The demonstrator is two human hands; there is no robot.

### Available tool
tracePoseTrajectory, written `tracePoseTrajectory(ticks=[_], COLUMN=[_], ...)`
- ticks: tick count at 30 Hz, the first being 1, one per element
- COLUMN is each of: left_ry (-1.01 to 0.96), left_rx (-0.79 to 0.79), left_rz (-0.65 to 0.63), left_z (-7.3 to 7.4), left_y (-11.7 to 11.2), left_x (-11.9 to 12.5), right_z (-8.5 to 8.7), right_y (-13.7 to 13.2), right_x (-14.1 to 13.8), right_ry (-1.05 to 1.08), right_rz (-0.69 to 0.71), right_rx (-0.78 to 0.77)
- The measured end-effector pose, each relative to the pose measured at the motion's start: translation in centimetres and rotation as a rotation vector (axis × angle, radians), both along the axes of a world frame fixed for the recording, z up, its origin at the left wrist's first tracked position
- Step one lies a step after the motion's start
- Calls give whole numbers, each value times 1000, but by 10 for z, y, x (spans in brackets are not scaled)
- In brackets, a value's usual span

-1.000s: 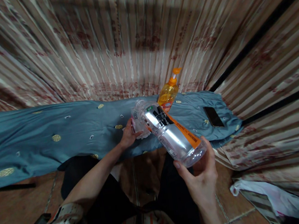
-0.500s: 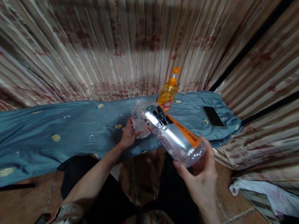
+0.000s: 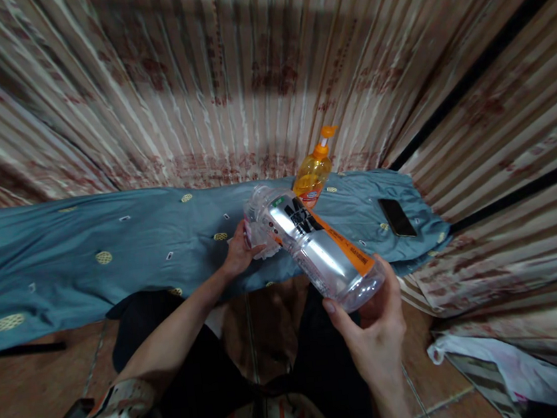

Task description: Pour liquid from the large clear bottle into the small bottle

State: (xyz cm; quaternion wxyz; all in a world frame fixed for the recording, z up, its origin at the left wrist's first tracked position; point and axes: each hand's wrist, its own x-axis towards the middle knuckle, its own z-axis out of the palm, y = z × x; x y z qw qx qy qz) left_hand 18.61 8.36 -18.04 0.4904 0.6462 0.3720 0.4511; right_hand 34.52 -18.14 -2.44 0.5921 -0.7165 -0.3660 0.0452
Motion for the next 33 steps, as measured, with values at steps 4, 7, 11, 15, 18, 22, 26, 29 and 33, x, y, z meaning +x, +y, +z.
tracePoseTrajectory(ticks=[4,7,11,15,18,22,26,29,33], left_ry=[-8,-13,29,37,35,8,42,97,107], left_rx=[-34,-37,-55,-55,-44,-25,-19,-23,-21], left_rz=[2,2,9,23,31,32,21,17,16], left_z=[3,2,-2,-7,-11,-15,-17,-16,-16], left_y=[-2,-2,1,3,4,5,6,6,6], left_x=[1,1,0,0,0,0,0,0,-1], right_z=[1,0,0,2,4,5,4,2,1], right_y=[0,-1,-1,-1,0,1,0,-1,-1], right_x=[0,0,0,0,-1,-2,-1,0,1], right_ry=[9,-8,-15,-19,-30,-36,-32,-33,-9], right_rz=[-14,-22,-15,-26,-33,-35,-13,-7,-18], right_rx=[-7,-14,-25,-26,-8,-7,-9,-10,-10])
